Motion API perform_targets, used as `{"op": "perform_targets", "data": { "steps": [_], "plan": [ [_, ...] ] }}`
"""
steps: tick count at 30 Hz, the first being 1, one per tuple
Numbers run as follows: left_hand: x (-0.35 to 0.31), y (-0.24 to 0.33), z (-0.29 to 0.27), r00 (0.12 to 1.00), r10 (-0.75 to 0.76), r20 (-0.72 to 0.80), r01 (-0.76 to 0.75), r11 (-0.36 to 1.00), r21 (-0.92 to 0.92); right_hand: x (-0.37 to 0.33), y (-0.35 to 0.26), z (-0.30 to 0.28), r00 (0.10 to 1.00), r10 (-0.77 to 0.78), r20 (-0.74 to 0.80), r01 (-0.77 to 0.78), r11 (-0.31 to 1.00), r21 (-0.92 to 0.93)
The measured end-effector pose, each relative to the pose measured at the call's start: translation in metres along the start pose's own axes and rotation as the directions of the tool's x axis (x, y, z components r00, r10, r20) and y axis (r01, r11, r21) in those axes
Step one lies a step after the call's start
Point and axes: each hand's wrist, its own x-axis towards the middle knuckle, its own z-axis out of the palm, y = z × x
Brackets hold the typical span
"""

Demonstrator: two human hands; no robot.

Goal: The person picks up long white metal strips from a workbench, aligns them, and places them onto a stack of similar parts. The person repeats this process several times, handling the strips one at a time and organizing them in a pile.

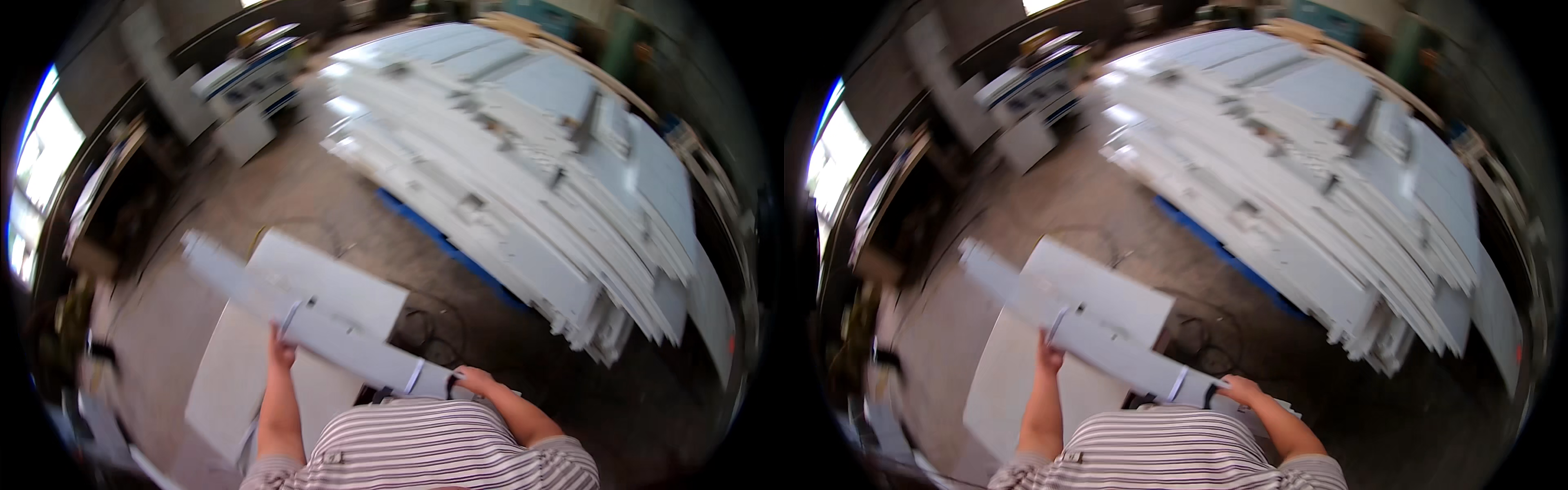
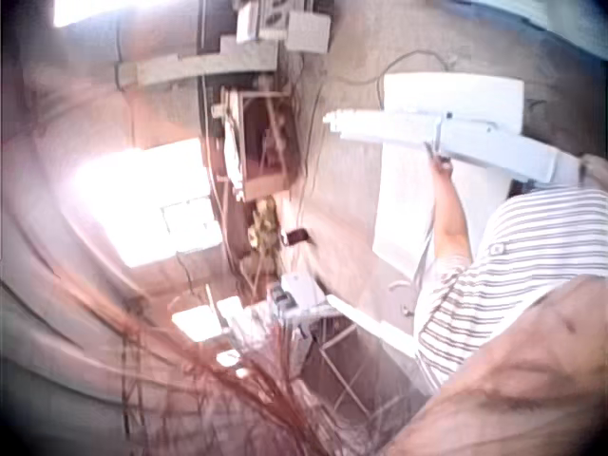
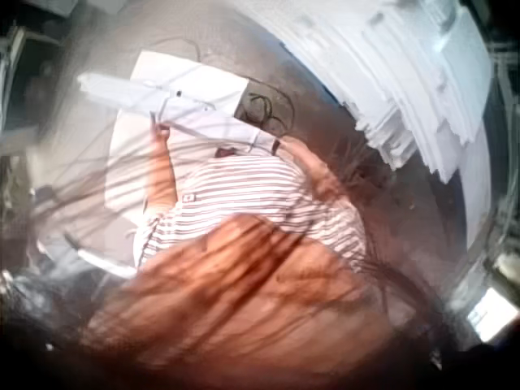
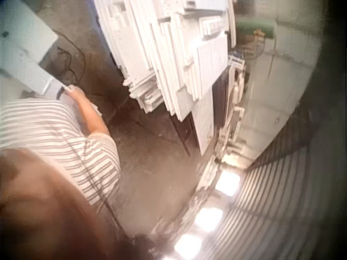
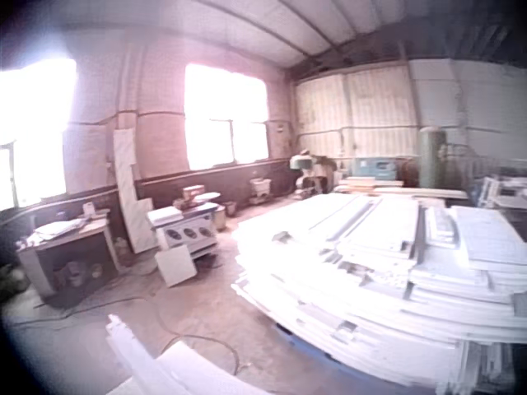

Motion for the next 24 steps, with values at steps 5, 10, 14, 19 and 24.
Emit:
{"op": "perform_targets", "data": {
  "steps": [5,10,14,19,24],
  "plan": [
    [0.016,0.001,0.037,0.952,0.074,-0.296,-0.058,0.996,0.061,0.032,-0.060,-0.026,0.984,-0.016,0.178,-0.002,0.995,0.103],
    [-0.012,-0.010,0.074,0.973,0.021,-0.232,-0.035,0.998,-0.057,-0.010,-0.090,-0.068,0.985,0.092,0.148,-0.087,0.995,-0.039],
    [-0.023,-0.026,0.147,0.997,-0.042,-0.061,0.029,0.979,-0.204,-0.046,-0.066,-0.104,0.995,0.083,-0.052,-0.090,0.986,-0.140],
    [-0.010,-0.041,0.267,0.985,-0.004,0.170,0.041,0.976,-0.214,-0.104,-0.066,-0.195,0.929,0.102,-0.357,-0.151,0.982,-0.113],
    [0.005,-0.063,0.411,0.955,0.069,0.289,-0.019,0.985,-0.171,-0.168,-0.053,-0.297,0.829,0.049,-0.557,-0.190,0.962,-0.197]
  ]
}}
